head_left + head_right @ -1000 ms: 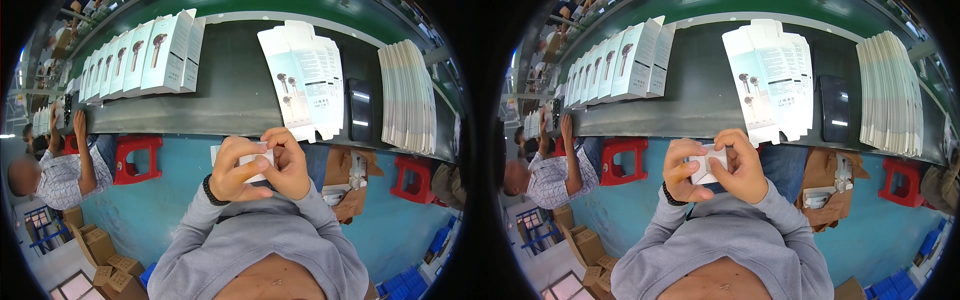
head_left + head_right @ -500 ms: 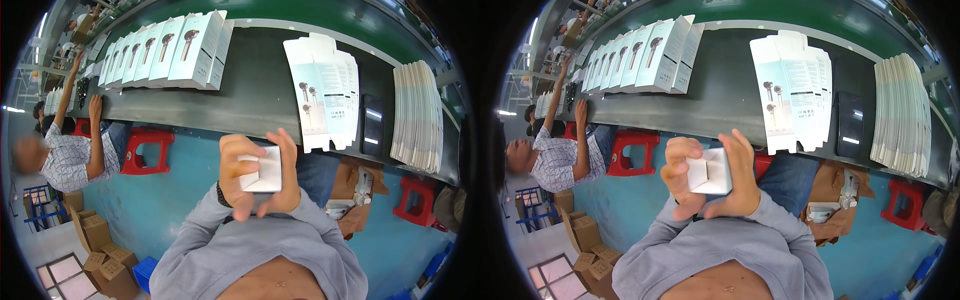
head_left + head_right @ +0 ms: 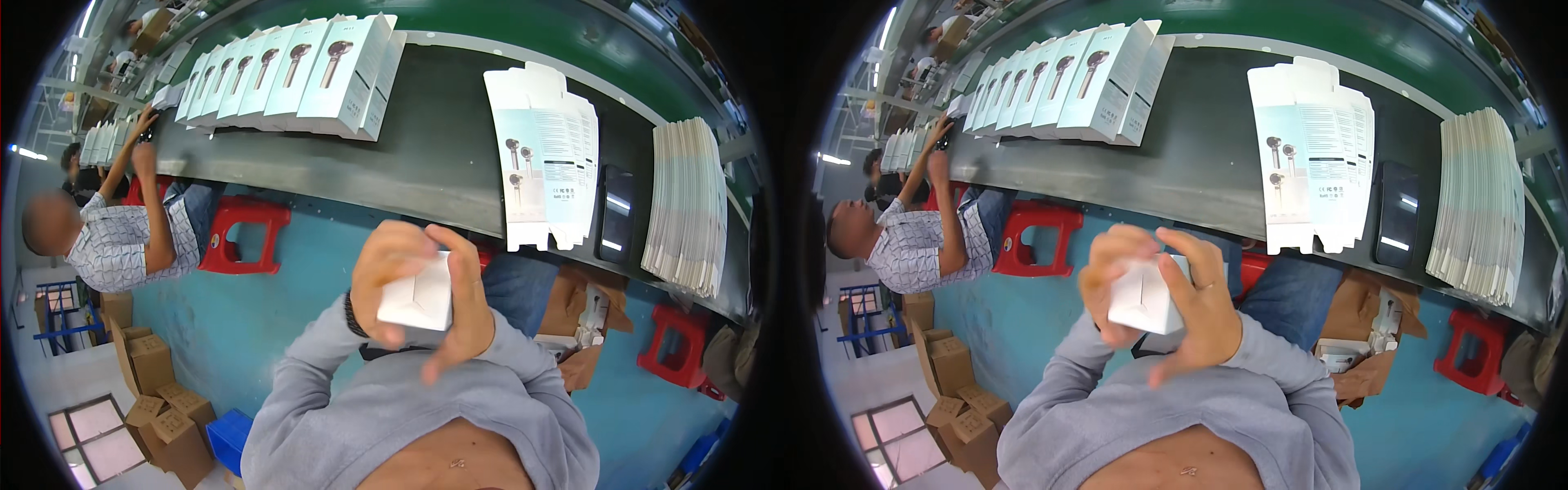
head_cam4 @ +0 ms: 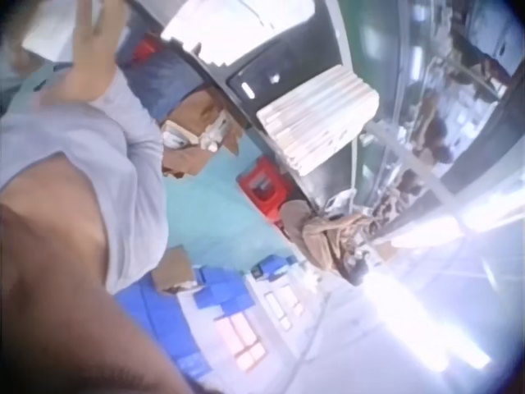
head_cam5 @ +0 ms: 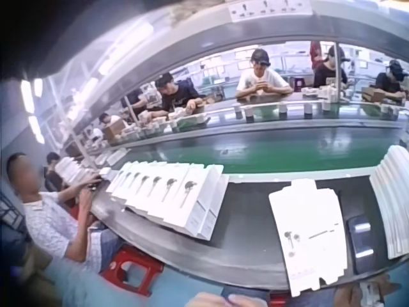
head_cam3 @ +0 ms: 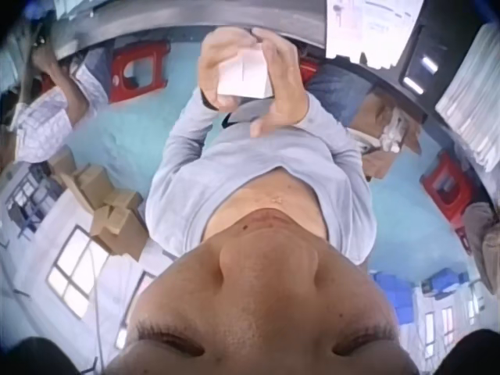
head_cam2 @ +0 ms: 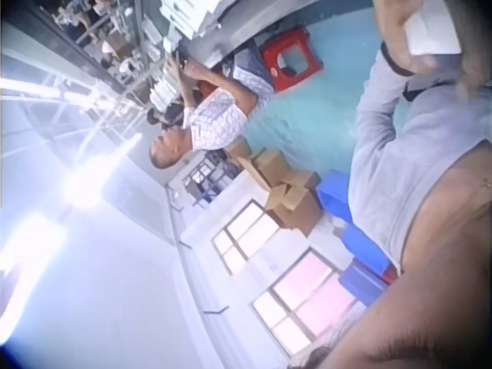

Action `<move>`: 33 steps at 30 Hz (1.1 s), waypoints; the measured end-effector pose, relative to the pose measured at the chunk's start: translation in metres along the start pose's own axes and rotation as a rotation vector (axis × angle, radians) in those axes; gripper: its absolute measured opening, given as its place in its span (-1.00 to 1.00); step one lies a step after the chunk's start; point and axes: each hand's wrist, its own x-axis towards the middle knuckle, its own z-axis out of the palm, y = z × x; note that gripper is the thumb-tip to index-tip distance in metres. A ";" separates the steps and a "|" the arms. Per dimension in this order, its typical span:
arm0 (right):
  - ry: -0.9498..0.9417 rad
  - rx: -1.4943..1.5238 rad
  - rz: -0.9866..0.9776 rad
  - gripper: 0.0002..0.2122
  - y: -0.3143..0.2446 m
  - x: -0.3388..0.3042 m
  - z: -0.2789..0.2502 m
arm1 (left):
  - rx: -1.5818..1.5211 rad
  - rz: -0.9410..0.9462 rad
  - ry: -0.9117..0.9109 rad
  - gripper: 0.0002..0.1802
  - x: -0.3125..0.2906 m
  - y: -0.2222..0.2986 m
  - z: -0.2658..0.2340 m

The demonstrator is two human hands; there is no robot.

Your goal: Folding cardboard packaging boxes for electronic goods at an assembly line.

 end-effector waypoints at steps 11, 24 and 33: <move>0.157 0.497 0.385 -0.61 0.009 -0.014 0.003 | 0.013 0.000 0.073 -0.52 -0.012 -0.005 0.012; 0.105 0.408 0.336 -0.33 0.013 -0.013 -0.005 | 0.156 0.042 0.003 -0.57 -0.010 -0.008 0.009; -0.178 0.238 0.395 0.11 0.015 -0.004 -0.002 | 0.144 -0.240 -0.063 -0.16 -0.003 0.021 -0.019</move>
